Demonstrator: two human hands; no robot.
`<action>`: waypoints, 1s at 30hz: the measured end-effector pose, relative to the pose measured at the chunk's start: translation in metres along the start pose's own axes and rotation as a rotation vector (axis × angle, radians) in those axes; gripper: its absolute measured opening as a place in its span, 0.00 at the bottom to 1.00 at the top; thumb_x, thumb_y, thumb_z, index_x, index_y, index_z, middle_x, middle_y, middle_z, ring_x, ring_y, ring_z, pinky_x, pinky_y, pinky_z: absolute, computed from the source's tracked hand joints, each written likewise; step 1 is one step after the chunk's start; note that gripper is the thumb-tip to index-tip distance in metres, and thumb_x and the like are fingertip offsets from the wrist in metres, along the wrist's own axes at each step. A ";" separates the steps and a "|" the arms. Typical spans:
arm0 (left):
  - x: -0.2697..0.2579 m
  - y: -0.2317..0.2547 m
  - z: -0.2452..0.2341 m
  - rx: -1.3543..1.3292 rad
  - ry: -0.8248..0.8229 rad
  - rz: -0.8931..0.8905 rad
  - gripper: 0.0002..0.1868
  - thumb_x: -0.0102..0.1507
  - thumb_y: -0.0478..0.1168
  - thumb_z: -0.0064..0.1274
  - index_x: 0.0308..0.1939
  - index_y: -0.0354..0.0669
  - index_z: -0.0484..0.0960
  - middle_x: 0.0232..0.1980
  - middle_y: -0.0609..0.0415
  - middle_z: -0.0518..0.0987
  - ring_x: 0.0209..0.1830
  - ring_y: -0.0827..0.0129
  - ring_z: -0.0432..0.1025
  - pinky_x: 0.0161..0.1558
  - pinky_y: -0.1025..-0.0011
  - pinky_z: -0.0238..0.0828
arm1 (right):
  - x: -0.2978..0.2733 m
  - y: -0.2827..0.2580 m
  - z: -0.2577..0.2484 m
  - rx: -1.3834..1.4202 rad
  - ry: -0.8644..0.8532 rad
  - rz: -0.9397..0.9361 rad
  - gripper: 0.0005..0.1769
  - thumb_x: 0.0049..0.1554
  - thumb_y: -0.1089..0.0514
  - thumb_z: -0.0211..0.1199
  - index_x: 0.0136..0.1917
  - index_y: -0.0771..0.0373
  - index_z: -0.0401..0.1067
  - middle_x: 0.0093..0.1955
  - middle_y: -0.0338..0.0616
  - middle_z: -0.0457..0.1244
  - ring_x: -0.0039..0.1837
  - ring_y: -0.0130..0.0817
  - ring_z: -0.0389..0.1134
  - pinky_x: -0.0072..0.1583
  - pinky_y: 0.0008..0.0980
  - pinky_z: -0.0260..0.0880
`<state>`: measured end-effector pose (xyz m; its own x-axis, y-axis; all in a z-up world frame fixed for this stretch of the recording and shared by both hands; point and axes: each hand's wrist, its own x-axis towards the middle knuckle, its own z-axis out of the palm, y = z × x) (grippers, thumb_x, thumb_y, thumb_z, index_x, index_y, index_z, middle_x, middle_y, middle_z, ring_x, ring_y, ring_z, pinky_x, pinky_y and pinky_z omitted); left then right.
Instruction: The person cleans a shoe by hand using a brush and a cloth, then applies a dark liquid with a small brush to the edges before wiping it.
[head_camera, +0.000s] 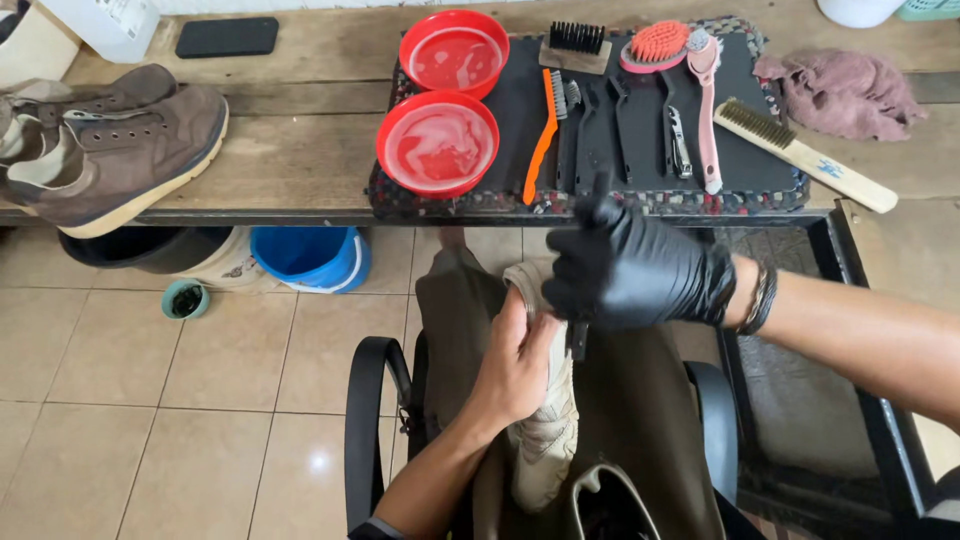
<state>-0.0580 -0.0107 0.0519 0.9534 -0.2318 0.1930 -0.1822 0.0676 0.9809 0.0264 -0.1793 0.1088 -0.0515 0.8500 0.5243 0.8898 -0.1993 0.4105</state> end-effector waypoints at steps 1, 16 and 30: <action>0.001 -0.001 0.000 0.002 0.001 -0.001 0.29 0.73 0.41 0.38 0.73 0.23 0.58 0.62 0.23 0.75 0.64 0.47 0.70 0.59 0.46 0.70 | 0.003 0.009 -0.006 0.001 0.002 0.000 0.18 0.61 0.55 0.55 0.29 0.49 0.64 0.27 0.33 0.56 0.35 0.38 0.60 0.54 0.49 0.60; 0.000 -0.011 -0.002 -0.027 0.020 0.003 0.29 0.73 0.41 0.38 0.73 0.23 0.58 0.65 0.24 0.72 0.67 0.48 0.67 0.63 0.46 0.66 | -0.015 0.016 -0.002 0.034 -0.016 0.072 0.17 0.58 0.48 0.60 0.30 0.50 0.64 0.31 0.39 0.57 0.40 0.45 0.63 0.48 0.51 0.59; -0.004 -0.022 -0.006 -0.055 0.030 -0.006 0.29 0.73 0.42 0.38 0.73 0.23 0.59 0.68 0.26 0.70 0.70 0.49 0.64 0.67 0.45 0.61 | -0.033 0.033 -0.022 -0.056 0.068 0.244 0.15 0.54 0.52 0.66 0.30 0.55 0.69 0.31 0.43 0.59 0.38 0.48 0.63 0.52 0.53 0.57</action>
<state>-0.0562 -0.0059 0.0300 0.9614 -0.2030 0.1858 -0.1640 0.1193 0.9792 0.0476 -0.2245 0.1211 0.1297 0.7393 0.6608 0.8530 -0.4230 0.3058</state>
